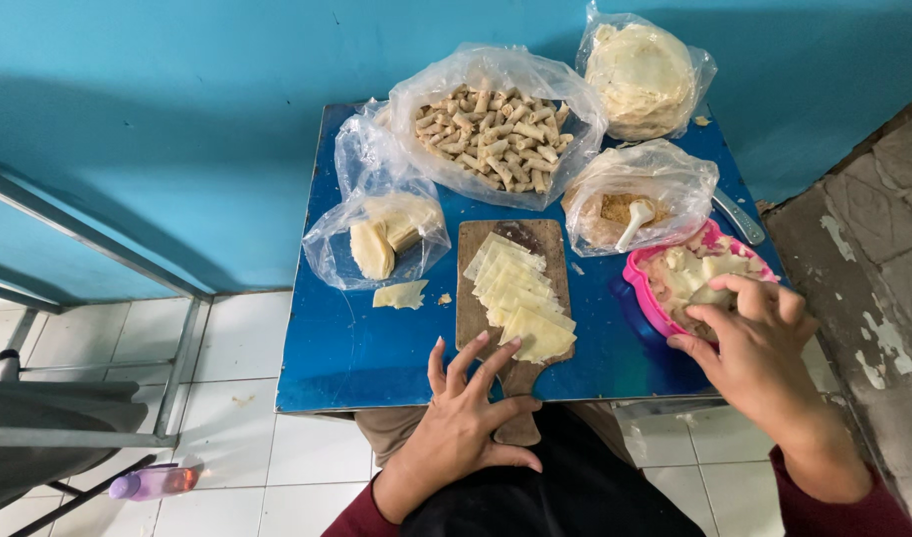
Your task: The person sits at a small blue table and wraps thin pastry sheets around pieces of filling, folding them by hand on a wooden board. They sprinkle a brown powder over the wrapped pieces with a spoon and place the finished rolls into a plastic bag with other completed rolls.
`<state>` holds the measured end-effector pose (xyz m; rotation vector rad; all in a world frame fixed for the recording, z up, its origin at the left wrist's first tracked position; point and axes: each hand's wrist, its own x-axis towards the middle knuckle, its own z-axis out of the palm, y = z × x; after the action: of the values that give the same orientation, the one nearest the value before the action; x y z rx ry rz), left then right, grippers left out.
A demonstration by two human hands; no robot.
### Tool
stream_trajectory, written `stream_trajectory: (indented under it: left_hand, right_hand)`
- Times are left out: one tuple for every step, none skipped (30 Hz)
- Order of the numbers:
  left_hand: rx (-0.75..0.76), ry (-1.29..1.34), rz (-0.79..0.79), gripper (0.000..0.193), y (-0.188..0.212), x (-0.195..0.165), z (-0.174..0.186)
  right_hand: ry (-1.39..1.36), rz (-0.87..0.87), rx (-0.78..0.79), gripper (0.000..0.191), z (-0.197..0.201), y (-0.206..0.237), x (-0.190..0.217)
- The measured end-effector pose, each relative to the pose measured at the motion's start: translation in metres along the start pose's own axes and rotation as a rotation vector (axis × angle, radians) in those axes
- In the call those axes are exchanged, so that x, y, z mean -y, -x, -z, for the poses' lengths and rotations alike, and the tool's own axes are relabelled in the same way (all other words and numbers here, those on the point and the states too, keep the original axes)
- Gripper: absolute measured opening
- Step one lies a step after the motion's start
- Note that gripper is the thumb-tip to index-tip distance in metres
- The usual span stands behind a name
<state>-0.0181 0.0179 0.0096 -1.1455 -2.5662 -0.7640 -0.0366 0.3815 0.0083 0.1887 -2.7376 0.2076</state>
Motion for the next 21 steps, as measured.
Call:
stream_trajectory:
  left_hand:
    - [0.001,0.005,0.001,0.057,0.000,0.000,0.001]
    - [0.002,0.002,0.000,0.057,0.000,0.000,0.002]
    - [0.002,-0.001,0.000,0.057,0.000,0.001,0.005]
    - [0.002,-0.003,0.000,0.056,0.001,0.001,0.008]
    - [0.006,0.001,0.010,0.056,0.002,0.002,0.011]
    - [0.010,0.004,0.020,0.055,0.002,0.003,0.014]
    - [0.014,0.007,0.030,0.055,0.002,0.004,0.018]
    - [0.014,0.006,0.040,0.055,0.002,0.005,0.021]
    - [0.016,0.005,0.051,0.055,0.001,0.006,0.025]
    - [0.017,0.004,0.062,0.054,0.000,0.007,0.028]
    - [0.001,0.025,0.063,0.053,-0.001,0.007,0.030]
    - [-0.016,0.045,0.065,0.052,-0.002,0.007,0.032]
    - [-0.035,0.064,0.068,0.051,-0.003,0.007,0.034]
    - [-0.054,0.056,0.124,0.044,-0.005,0.008,0.035]
    - [-0.073,0.049,0.180,0.037,-0.006,0.008,0.036]
    - [-0.092,0.043,0.237,0.031,-0.009,0.009,0.035]
    - [-0.120,0.021,0.269,0.032,-0.012,0.010,0.033]
    - [-0.146,-0.001,0.300,0.034,-0.017,0.012,0.030]
    - [-0.172,-0.023,0.328,0.037,-0.023,0.013,0.025]
    - [-0.170,-0.069,0.331,0.039,-0.029,0.013,0.020]
    - [-0.167,-0.115,0.334,0.042,-0.036,0.014,0.013]
  right_hand:
    - [-0.017,-0.004,-0.008,0.037,-0.001,0.001,0.001]
    - [-0.034,-0.008,-0.017,0.035,-0.002,0.000,0.001]
    - [-0.047,-0.018,-0.019,0.033,-0.003,0.001,0.001]
    - [-0.061,-0.028,-0.020,0.031,-0.004,0.002,0.001]
    - [-0.075,-0.037,-0.022,0.030,-0.005,0.002,0.001]
    - [-0.081,-0.042,-0.024,0.029,-0.006,0.003,0.000]
    - [-0.087,-0.046,-0.026,0.028,-0.007,0.004,0.000]
    - [-0.093,-0.050,-0.028,0.028,-0.009,0.004,0.000]
    - [-0.089,-0.057,-0.034,0.028,-0.009,0.004,0.000]
    - [-0.086,-0.063,-0.038,0.029,-0.009,0.004,0.000]
    - [-0.082,-0.067,-0.041,0.029,-0.008,0.003,0.001]
    - [-0.079,-0.068,-0.063,0.031,-0.007,0.002,0.003]
    - [-0.076,-0.067,-0.087,0.032,-0.005,0.002,0.006]
    - [-0.073,-0.063,-0.111,0.033,-0.003,-0.001,0.011]
    - [-0.105,-0.017,-0.120,0.037,-0.001,-0.006,0.017]
    - [-0.136,0.029,-0.127,0.041,0.001,-0.009,0.025]
    - [-0.169,0.074,-0.134,0.045,0.003,-0.013,0.035]
    - [-0.267,0.124,-0.101,0.041,0.003,-0.017,0.047]
    - [-0.364,0.173,-0.070,0.037,0.001,-0.022,0.061]
    - [-0.460,0.222,-0.043,0.035,0.000,-0.027,0.075]
    - [-0.493,0.255,-0.008,0.035,-0.001,-0.033,0.087]
